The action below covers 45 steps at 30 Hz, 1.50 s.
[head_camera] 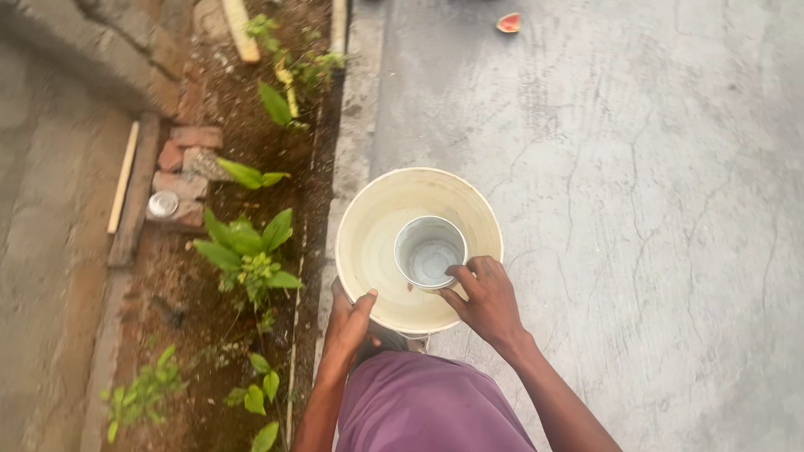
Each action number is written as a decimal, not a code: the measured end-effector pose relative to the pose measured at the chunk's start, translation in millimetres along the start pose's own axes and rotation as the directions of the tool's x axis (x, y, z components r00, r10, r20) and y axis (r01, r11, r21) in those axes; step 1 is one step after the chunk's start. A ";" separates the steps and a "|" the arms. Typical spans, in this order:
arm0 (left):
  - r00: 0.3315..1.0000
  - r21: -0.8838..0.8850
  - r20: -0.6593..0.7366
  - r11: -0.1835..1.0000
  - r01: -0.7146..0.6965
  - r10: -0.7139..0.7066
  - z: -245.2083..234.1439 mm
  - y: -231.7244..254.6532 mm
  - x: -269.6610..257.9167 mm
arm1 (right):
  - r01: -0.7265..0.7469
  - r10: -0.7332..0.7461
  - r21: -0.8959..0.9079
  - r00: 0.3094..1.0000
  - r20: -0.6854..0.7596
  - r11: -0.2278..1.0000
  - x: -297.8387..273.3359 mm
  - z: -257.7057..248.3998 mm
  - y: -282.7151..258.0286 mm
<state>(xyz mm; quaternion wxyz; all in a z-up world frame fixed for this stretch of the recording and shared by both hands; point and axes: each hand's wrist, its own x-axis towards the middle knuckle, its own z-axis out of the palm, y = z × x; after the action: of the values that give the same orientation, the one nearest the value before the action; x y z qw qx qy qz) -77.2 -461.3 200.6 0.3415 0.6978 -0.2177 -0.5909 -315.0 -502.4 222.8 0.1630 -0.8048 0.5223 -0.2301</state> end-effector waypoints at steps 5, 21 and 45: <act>0.978 0.161 0.210 0.986 -0.044 0.009 80.2 68.2 67.1 | -0.195 0.185 -0.066 0.974 -0.134 0.979 19.7 -29.2 67.2; 0.830 0.460 0.555 0.850 -0.259 -0.048 344.1 308.1 276.8 | -0.610 0.558 -0.073 0.761 -0.333 0.789 195.7 -105.6 286.1; 0.881 0.440 0.473 0.860 -0.259 0.023 782.7 580.8 521.6 | -0.563 0.504 -0.151 0.809 -0.303 0.813 502.8 -315.2 744.1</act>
<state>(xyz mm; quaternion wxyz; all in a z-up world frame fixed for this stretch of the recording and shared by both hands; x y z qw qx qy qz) -673.0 -1392.2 220.7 0.1364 0.5862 -0.4857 -0.6339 -879.9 -1268.4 214.4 0.0590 -0.6023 0.7677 -0.2106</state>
